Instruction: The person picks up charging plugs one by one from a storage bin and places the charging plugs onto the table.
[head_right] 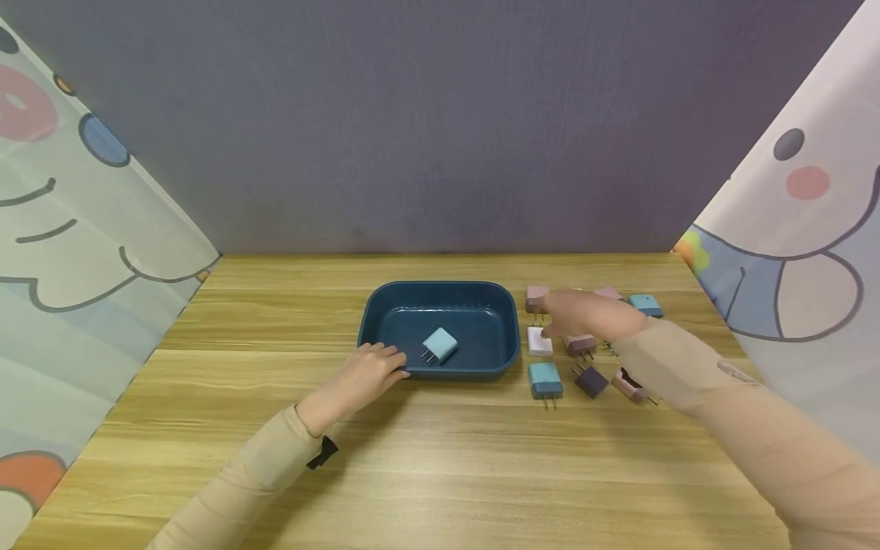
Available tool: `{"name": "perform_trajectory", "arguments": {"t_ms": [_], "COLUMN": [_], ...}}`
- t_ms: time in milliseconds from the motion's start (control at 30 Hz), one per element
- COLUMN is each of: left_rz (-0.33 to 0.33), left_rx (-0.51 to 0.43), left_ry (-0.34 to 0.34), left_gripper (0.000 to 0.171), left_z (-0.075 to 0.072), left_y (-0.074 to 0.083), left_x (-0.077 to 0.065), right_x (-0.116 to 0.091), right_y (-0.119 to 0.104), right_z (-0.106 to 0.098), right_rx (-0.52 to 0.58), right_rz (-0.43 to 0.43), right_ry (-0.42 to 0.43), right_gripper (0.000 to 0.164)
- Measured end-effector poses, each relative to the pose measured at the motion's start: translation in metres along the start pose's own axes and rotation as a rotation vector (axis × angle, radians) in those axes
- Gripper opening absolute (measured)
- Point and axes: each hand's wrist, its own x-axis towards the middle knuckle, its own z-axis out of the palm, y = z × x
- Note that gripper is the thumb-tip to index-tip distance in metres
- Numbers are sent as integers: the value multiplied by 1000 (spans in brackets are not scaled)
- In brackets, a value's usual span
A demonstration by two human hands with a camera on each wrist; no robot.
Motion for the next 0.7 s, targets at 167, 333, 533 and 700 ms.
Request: {"name": "perform_trajectory", "arguments": {"t_ms": [167,333,533,700], "left_rz": [-5,-12,-13,-13], "left_rx": [7,5,2,7], "left_ry": [-2,-15,-19,-12], "left_gripper": [12,12,12,12], "left_z": [-1,-1,0,0], "left_y": [0,0,1,1], "left_x": [0,0,-1,-1], "right_x": [9,20,34,45], "right_y": [-13,-25,-43,-52], "right_z": [-4,-6,-8,-8], "right_rx": [3,-43,-102,-92], "right_rz": [-22,-22,3,13], "right_ry": [-6,-22,-63,-115], "right_gripper": [45,42,44,46]}}
